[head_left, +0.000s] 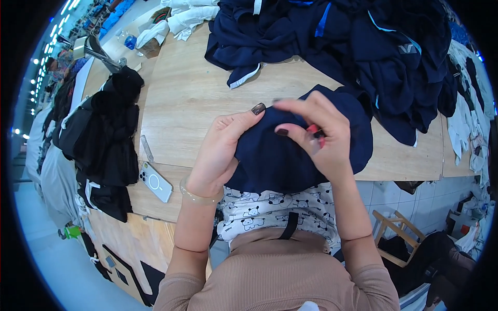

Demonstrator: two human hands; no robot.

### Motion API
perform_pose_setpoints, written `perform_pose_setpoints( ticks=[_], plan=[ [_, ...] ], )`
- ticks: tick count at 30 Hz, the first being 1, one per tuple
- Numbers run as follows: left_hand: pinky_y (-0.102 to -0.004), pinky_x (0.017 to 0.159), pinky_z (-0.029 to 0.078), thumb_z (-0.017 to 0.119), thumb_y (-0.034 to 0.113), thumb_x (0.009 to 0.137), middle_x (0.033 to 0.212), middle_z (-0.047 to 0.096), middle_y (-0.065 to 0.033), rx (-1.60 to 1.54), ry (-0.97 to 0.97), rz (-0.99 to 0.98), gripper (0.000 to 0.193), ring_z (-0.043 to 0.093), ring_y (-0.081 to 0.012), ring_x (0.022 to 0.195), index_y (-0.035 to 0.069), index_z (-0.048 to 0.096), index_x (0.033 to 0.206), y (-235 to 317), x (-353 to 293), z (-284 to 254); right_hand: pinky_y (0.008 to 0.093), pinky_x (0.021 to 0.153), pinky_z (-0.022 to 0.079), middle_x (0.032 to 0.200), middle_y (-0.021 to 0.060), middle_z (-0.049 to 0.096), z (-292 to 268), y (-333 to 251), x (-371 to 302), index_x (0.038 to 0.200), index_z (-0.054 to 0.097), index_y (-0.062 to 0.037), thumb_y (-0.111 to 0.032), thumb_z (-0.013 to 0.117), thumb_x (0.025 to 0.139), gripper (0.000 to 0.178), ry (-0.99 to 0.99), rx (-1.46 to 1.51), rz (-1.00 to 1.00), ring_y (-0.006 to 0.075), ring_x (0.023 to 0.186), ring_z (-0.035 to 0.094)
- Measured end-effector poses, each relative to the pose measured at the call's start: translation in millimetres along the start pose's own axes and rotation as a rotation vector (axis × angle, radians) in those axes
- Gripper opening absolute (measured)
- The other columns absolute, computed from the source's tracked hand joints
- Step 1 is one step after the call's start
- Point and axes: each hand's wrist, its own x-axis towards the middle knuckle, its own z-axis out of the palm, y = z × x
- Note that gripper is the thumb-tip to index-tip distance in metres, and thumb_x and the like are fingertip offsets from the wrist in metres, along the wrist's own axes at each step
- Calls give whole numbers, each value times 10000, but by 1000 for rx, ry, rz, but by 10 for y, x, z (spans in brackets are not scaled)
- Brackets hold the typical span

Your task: Trimming excess threads from blue fabric garments using small scissors.

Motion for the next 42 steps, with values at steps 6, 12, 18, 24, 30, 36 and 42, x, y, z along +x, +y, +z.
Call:
perform_pose_setpoints(
  ticks=[6,12,18,24,30,36,42],
  plan=[
    [-193,685,499,570,108,894,903,665,-83,-52,51,-14,182,624,-93,770,-43,640,969,-25,26,10,222,518,387,677,47,533,10,-12,68,866,668,-16,80,659,705,188,29,9,-41,138,586,509],
    [-177,682,488,601,62,868,866,655,-54,-33,76,77,123,610,-72,760,-25,642,945,-76,30,-21,162,625,361,717,-35,500,-2,39,40,912,579,-12,-51,640,821,116,95,323,374,44,636,428],
    [-151,641,447,557,37,884,834,616,-3,86,-53,220,48,566,-28,718,9,591,902,-1,30,-154,177,717,424,846,39,608,-378,174,50,958,605,18,-74,483,925,156,-34,335,561,53,787,554],
    [-151,630,405,561,60,869,804,587,-5,277,-194,207,72,536,-33,699,-5,574,896,239,-25,-277,207,768,384,925,12,596,-126,403,458,1086,631,-51,-161,487,888,269,-748,607,463,74,844,494],
    [-166,650,414,539,64,875,780,584,-12,399,-3,366,82,533,-48,695,-6,582,875,407,-115,-705,212,456,288,511,-19,442,-868,679,559,824,658,21,-181,536,839,236,-848,443,594,47,468,377],
    [-160,631,424,547,78,881,796,608,-22,365,-9,322,90,544,-46,681,-8,572,890,381,-12,-787,201,536,382,735,30,610,-692,769,429,967,662,6,-22,491,771,261,-663,370,484,71,504,450],
    [-165,626,420,562,80,870,773,606,-29,352,-78,306,86,540,-48,672,-5,575,865,420,-118,-805,214,531,391,920,2,604,232,790,672,1184,580,-80,-14,476,811,392,-1060,343,544,62,527,415]
  ],
)
